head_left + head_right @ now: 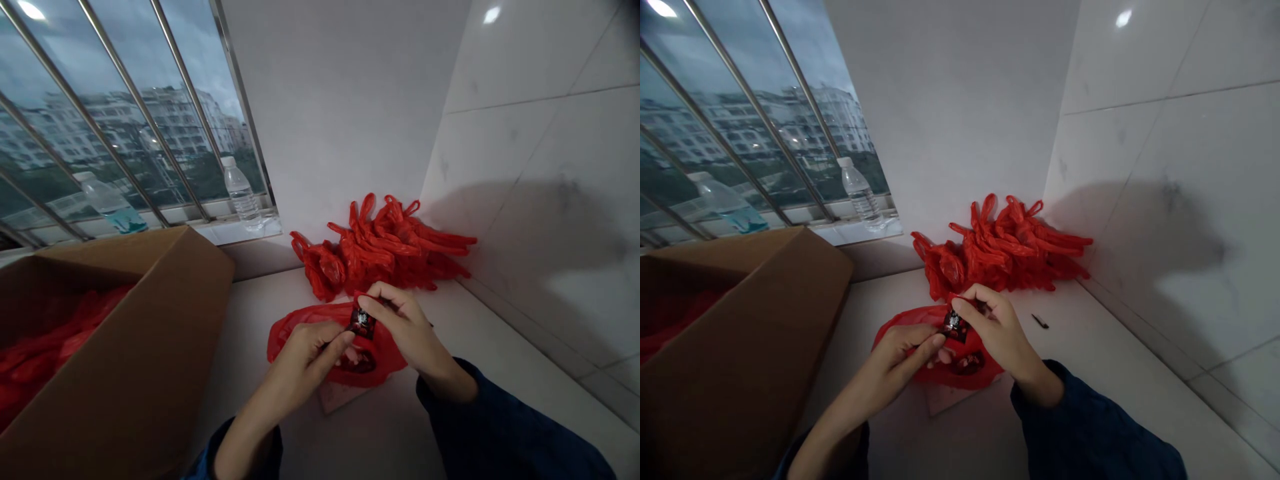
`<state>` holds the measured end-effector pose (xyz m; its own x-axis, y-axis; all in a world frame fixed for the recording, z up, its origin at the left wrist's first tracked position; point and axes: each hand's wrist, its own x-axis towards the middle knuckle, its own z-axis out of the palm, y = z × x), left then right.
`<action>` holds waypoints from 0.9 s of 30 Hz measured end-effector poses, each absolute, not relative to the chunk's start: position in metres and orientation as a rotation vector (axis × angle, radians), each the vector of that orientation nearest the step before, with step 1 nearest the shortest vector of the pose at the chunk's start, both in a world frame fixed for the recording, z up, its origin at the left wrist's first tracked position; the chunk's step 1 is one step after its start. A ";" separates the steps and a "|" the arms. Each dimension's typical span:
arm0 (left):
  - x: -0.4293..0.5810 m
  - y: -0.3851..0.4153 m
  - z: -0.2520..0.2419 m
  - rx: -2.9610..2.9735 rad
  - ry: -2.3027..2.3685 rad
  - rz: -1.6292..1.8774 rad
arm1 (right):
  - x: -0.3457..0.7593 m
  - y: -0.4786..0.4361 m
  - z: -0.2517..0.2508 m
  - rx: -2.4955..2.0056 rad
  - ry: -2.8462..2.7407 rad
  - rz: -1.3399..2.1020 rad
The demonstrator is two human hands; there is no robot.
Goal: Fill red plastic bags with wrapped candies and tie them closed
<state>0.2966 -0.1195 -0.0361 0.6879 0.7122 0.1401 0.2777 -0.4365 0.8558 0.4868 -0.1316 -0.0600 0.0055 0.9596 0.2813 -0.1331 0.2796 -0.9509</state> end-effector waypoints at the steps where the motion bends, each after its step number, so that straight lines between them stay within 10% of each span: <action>1: 0.296 -0.120 -0.036 2.026 0.747 0.636 | 0.484 -0.132 -0.062 -0.856 -1.171 1.101; 27: 0.296 -0.115 -0.041 1.908 0.756 0.540 | 0.486 -0.130 -0.060 -0.990 -1.331 0.984</action>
